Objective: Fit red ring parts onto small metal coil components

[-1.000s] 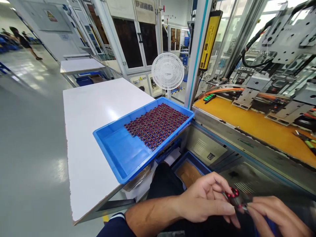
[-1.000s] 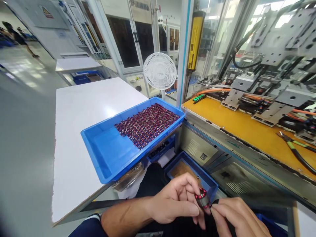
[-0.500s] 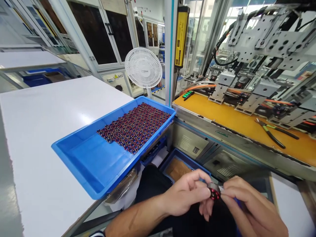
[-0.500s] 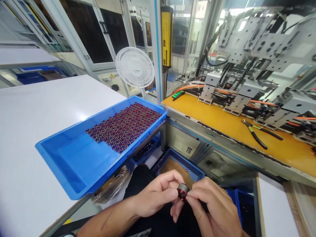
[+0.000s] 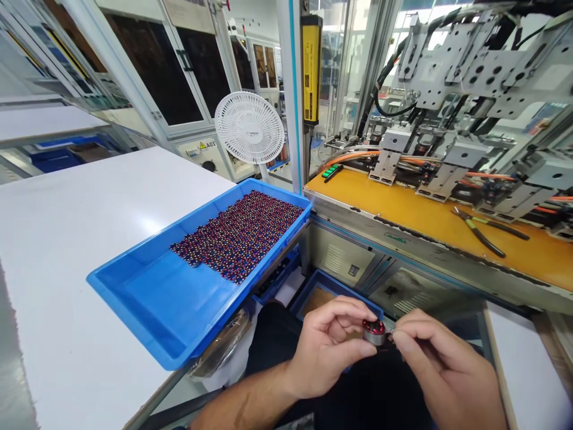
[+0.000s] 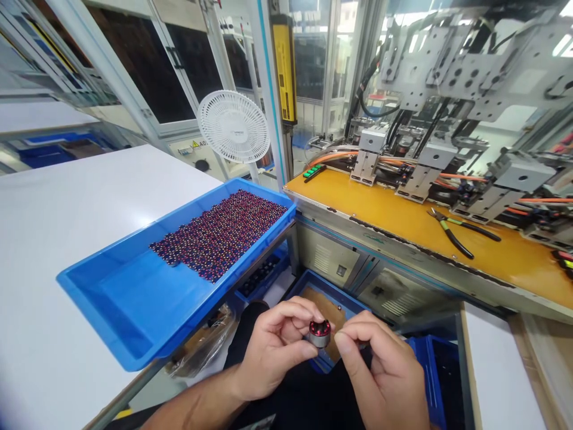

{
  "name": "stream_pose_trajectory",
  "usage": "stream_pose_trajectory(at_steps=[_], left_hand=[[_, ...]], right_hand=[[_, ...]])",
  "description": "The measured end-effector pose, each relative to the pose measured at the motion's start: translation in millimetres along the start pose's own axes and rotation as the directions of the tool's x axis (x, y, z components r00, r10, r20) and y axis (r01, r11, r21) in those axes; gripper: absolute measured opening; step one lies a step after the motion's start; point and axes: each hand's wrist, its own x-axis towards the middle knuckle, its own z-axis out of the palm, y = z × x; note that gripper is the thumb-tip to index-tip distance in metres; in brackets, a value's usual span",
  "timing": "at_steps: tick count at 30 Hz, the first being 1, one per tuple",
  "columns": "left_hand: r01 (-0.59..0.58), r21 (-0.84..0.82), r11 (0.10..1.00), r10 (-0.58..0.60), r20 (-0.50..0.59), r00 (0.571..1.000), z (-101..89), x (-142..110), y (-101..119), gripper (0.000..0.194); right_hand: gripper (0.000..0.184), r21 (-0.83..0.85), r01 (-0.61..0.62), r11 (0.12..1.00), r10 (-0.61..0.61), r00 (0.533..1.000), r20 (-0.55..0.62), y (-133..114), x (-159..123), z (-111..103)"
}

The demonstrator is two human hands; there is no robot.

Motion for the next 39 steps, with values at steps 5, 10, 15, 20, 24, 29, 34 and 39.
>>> stream_pose_trajectory(at_steps=[5, 10, 15, 20, 24, 29, 34, 39], left_hand=[[0.056, -0.022, 0.998, -0.055, 0.033, 0.998, -5.5, 2, 0, 0.025], [0.045, -0.03, 0.999, -0.043, 0.074, 0.996, -9.2, 4, -3, 0.026], [0.051, -0.016, 0.999, -0.049, 0.106, 0.993, -8.8, 4, -4, 0.02], [0.243, -0.053, 0.969, -0.248, -0.245, 0.937, -14.3, 12, -7, 0.019], [-0.014, 0.598, 0.801, 0.242, -0.302, 0.922, -18.9, 6, 1, 0.016], [-0.347, 0.832, 0.432, 0.317, 0.22, 0.922, -4.6, -6, 13, 0.05], [-0.269, 0.818, 0.509, 0.198, 0.192, 0.961, 1.8, 2, 13, 0.03], [-0.285, 0.788, 0.545, 0.176, 0.224, 0.959, -0.4, 4, 15, 0.032]], right_hand=[[0.036, 0.354, -0.44, 0.825, 0.338, 0.887, 0.316, 12, -11, 5], [0.029, 0.484, -0.564, 0.669, 0.346, 0.813, 0.469, 21, -14, 10], [0.016, 0.566, -0.4, 0.721, 0.21, 0.904, 0.371, 21, -13, 17], [0.023, -0.132, 0.325, 0.936, -0.338, 0.937, -0.091, 26, -5, 15], [0.016, -0.589, 0.505, 0.63, -0.637, 0.77, -0.021, 38, 0, 5], [0.016, -0.616, 0.655, 0.439, -0.734, 0.657, 0.176, 52, -6, 0], [0.016, -0.524, 0.583, 0.62, -0.646, 0.759, 0.081, 44, -14, 6], [0.022, -0.047, 0.32, 0.946, -0.319, 0.948, 0.014, 30, -15, 7]])
